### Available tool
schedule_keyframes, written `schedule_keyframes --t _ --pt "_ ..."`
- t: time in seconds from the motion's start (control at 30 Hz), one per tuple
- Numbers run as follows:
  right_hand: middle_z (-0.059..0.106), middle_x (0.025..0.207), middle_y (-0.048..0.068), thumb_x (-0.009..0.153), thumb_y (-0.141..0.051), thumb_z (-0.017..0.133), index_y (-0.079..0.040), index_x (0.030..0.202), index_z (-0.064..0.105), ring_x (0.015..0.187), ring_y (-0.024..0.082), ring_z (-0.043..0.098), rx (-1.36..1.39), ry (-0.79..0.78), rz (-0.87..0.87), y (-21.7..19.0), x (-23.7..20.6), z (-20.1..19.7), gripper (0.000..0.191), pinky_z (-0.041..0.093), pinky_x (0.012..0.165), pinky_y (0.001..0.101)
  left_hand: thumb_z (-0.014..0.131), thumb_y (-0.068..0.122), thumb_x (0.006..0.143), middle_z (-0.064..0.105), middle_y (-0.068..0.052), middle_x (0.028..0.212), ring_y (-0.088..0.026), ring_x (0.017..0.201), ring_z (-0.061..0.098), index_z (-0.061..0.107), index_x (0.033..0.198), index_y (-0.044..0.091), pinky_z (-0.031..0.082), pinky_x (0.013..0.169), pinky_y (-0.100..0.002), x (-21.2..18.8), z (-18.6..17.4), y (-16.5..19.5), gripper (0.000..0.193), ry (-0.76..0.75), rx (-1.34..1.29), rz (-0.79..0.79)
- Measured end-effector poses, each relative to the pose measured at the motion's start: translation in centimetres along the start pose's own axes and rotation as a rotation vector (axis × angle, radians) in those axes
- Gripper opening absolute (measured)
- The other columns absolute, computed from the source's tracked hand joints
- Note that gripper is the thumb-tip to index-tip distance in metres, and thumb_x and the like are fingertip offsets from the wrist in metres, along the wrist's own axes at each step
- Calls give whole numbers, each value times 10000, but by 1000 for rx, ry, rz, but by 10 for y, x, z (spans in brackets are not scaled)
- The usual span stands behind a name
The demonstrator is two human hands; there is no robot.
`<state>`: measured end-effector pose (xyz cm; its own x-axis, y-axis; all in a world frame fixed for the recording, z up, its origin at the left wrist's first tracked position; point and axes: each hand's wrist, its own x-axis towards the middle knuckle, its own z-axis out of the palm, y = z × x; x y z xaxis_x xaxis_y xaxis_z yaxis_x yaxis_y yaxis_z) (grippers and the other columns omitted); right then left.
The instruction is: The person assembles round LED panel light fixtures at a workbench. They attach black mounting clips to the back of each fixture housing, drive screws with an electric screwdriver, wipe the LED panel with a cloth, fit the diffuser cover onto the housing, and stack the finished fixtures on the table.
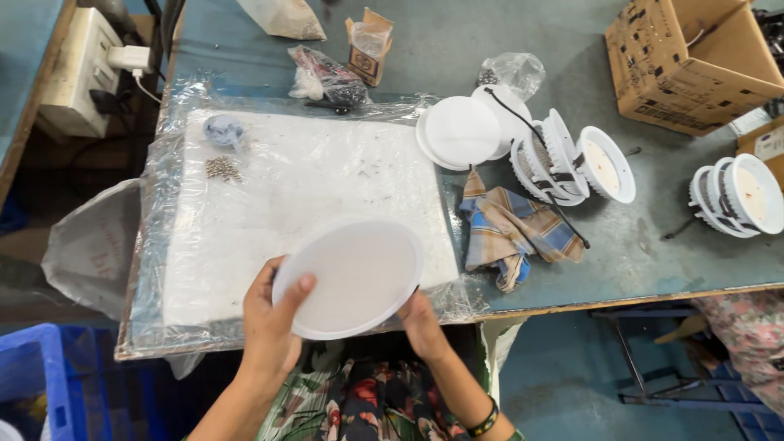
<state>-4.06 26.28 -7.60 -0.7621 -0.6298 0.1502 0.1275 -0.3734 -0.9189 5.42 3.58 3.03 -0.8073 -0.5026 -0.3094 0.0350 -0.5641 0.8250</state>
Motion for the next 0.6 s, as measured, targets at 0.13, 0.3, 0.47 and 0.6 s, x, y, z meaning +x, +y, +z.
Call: schedule_keyframes --t 0.13,0.3,0.47,0.6 --pt "619 1401 156 1063 -487 561 118 1434 480 1328 232 554 -79 54 50 13 -3 0 714 394 1155 414 772 341 828 692 -138 1244 -246 1161 667 573 1301 -36 558 985 -411 19 24 -11 637 35 -242 -127" --pt "657 1268 192 1042 -380 571 83 1407 461 1126 280 660 119 220 261 -8 13 22 600 557 927 439 760 399 832 652 -136 1299 -252 1223 625 539 1361 -12 536 1008 -427 27 41 -18 706 71 -272 -125" --pt "652 1266 188 1000 -313 590 37 1391 440 1095 272 706 158 252 262 -32 28 45 546 625 861 461 717 407 839 636 -124 1297 -232 1226 628 516 1376 32 562 985 -412 36 41 -27 685 110 -167 -172" --pt "655 1257 197 982 -296 600 28 1398 417 1056 290 708 186 292 280 -38 37 45 558 622 811 476 704 371 892 635 -160 1302 -236 1208 634 515 1371 -30 550 983 -386 50 31 -35 652 7 -133 -172"
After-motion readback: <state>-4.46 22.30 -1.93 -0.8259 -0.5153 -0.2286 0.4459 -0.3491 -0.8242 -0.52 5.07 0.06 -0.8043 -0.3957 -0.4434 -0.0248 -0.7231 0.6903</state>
